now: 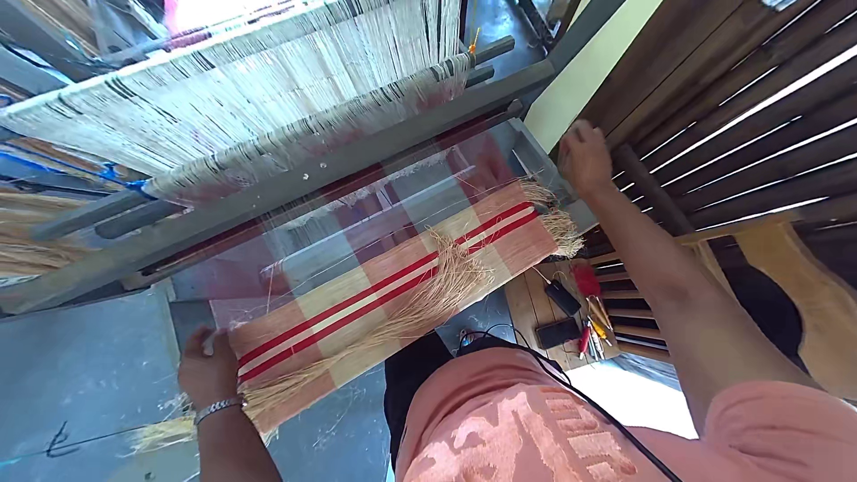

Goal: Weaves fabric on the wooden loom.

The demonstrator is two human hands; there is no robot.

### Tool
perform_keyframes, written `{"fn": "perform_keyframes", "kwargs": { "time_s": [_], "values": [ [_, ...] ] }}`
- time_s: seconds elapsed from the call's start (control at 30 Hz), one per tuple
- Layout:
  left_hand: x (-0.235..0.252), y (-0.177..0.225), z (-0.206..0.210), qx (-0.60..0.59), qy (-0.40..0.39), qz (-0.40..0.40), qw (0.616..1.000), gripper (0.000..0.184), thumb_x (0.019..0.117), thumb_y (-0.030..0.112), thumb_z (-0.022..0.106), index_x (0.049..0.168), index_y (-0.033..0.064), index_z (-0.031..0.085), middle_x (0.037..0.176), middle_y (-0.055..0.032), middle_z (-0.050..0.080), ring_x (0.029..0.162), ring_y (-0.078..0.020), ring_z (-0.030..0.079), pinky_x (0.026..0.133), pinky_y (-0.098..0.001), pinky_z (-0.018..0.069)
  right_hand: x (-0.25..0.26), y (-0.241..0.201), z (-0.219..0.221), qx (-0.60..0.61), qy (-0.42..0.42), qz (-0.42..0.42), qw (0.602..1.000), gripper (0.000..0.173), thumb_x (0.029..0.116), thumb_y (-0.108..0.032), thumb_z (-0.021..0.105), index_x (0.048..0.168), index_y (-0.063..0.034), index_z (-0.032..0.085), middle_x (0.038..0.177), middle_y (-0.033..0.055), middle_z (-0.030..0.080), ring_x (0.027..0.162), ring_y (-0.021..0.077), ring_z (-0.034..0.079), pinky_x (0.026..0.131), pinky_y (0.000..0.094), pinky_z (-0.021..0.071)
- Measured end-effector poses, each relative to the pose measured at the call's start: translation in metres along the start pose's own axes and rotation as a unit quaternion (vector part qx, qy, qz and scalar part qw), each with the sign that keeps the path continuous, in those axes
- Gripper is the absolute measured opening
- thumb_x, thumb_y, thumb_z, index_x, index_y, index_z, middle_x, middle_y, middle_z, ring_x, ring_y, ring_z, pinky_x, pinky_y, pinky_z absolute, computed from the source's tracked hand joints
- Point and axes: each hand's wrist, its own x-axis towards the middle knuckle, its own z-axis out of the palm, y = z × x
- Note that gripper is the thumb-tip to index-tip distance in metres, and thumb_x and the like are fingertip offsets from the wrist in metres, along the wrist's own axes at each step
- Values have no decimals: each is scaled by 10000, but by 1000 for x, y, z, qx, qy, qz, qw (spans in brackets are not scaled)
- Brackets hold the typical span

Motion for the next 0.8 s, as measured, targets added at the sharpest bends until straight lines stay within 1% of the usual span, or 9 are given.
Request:
{"fn": "perform_keyframes", "kwargs": {
  "time_s": [0.1, 0.2, 0.27, 0.33, 0.4, 0.47, 0.53, 0.67, 0.8],
  "values": [
    [-40, 42, 6, -29, 86, 55, 994, 746, 1037, 343, 548, 1554, -114, 265, 1572, -383, 302, 1478, -523, 291, 1227, -570, 233, -7, -24, -69, 40, 193, -22, 980, 236, 1040, -98, 491, 1158, 12, 664, 1385, 282, 547, 1327, 423, 521, 1126, 522, 438],
    [-95, 108, 28, -109, 90, 212, 967, 751, 1042, 343, 550, 1513, -167, 265, 1540, -412, 313, 1466, -501, 314, 1227, -533, 270, -28, -72, -109, 172, 324, -103, 925, 118, 1001, -90, 617, 1021, 21, 652, 1256, 251, 565, 1178, 295, 591, 985, 356, 528],
    [-132, 150, 49, -157, 18, 301, 940, 806, 1008, 378, 603, 1521, -146, 268, 1563, -381, 305, 1485, -464, 302, 1231, -544, 267, -52, -119, -108, 334, 240, -117, 904, 144, 960, -44, 663, 1061, 46, 614, 1252, 216, 565, 1082, 216, 640, 882, 320, 598],
    [-163, 180, 72, -153, -35, 360, 920, 957, 907, 529, 714, 1532, -80, 321, 1555, -333, 370, 1451, -461, 362, 1197, -611, 290, -82, -173, -80, 513, 100, -112, 845, 221, 945, -11, 674, 1142, 14, 577, 1207, 142, 590, 965, 174, 669, 799, 330, 626],
    [-184, 194, 91, -93, -28, 387, 917, 921, 860, 533, 765, 1506, -22, 415, 1452, -291, 521, 1292, -449, 546, 1066, -626, 439, -105, -216, -40, 623, -26, -105, 774, 292, 932, 1, 688, 1187, -27, 549, 1109, 106, 637, 879, 182, 684, 747, 368, 632],
    [-186, 182, 103, -43, -29, 371, 927, 701, 936, 412, 705, 1476, 22, 489, 1319, -232, 624, 1139, -376, 659, 919, -542, 564, -109, -238, -12, 670, -134, -108, 722, 410, 930, 14, 696, 1262, -58, 468, 1160, 120, 636, 891, 218, 721, 774, 418, 655],
    [-178, 153, 101, -18, -38, 341, 939, 652, 972, 410, 657, 1483, 37, 498, 1298, -227, 636, 1107, -361, 677, 881, -534, 584, -84, -236, 3, 643, -165, -96, 742, 468, 946, -65, 715, 1327, -61, 444, 1233, 119, 634, 911, 219, 720, 781, 410, 645],
    [-159, 95, 81, 16, 17, 291, 956, 611, 933, 389, 699, 1468, 130, 555, 1306, -229, 599, 1130, -399, 622, 898, -589, 530, 13, -170, 50, 436, -9, 21, 900, 535, 996, -386, 657, 1364, -12, 551, 1259, 175, 643, 1112, 260, 660, 936, 432, 577],
    [-145, 59, 75, 104, 103, 232, 962, 526, 953, 385, 619, 1465, 271, 568, 1321, -228, 588, 1218, -479, 536, 979, -709, 344, 69, -114, 84, 264, 20, 101, 959, 545, 953, -459, 692, 1360, -100, 639, 1400, 206, 572, 1316, 438, 498, 1069, 665, 390]
  ]
}}
